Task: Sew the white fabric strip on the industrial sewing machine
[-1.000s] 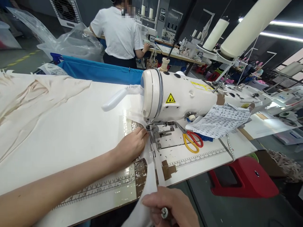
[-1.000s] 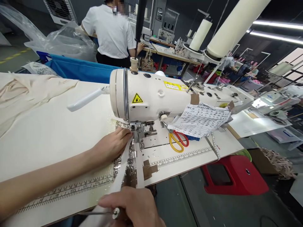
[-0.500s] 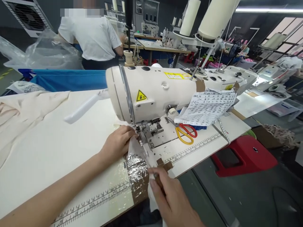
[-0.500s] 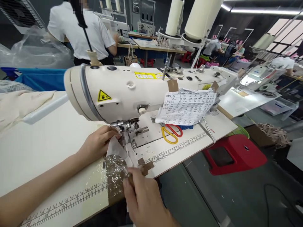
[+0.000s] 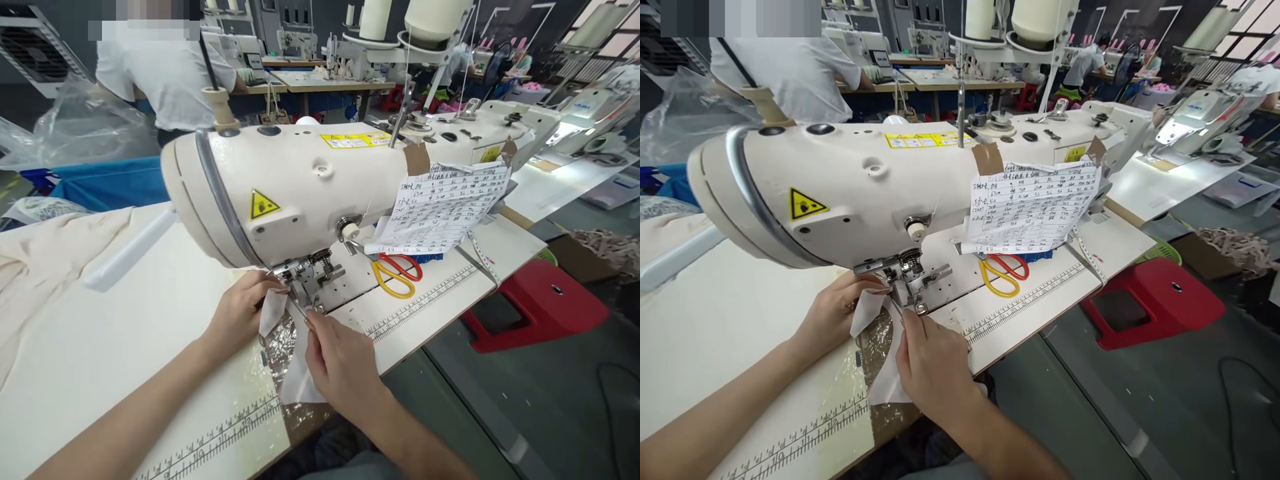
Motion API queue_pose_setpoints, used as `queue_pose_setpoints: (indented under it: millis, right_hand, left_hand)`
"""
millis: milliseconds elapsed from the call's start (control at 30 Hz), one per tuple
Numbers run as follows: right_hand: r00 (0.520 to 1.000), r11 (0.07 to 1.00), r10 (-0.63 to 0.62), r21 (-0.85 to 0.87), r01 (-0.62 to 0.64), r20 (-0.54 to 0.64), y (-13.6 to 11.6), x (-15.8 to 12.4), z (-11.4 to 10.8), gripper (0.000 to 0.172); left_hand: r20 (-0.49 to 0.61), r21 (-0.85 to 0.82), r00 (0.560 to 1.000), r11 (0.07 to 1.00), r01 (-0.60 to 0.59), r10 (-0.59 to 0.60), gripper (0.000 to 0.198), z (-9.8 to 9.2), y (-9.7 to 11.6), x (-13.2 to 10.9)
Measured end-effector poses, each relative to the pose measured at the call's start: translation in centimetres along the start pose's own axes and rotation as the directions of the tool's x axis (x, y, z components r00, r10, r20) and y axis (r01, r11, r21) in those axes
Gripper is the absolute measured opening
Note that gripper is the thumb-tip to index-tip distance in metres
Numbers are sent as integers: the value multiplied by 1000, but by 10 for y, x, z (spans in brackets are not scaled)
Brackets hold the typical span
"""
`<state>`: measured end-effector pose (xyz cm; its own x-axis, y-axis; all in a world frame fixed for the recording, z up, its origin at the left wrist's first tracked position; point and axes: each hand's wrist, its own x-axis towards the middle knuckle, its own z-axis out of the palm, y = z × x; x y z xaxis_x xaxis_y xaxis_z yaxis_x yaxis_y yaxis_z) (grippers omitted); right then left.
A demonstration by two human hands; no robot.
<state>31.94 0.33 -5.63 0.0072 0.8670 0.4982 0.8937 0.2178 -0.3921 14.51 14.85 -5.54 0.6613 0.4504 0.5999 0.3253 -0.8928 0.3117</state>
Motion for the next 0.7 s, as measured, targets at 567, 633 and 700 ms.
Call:
queue_pose_setpoints:
  millis: [567,633,700]
  right_hand:
    - [998,998,50,-41,-49,24,-4,0,3,31]
    - [998,997,55,-62,-53,26,-5,1,3,28]
    - [998,995,58,-82,-55,36,-6,2,3,25]
  left_hand:
    - [36,70,999,997,-14,11,9,-1,-6,-4]
    - [35,73,999,997,-11,9,8,-1,-6,-4]
    - [41,78,999,997,-9,5,8,-2,-6,-4]
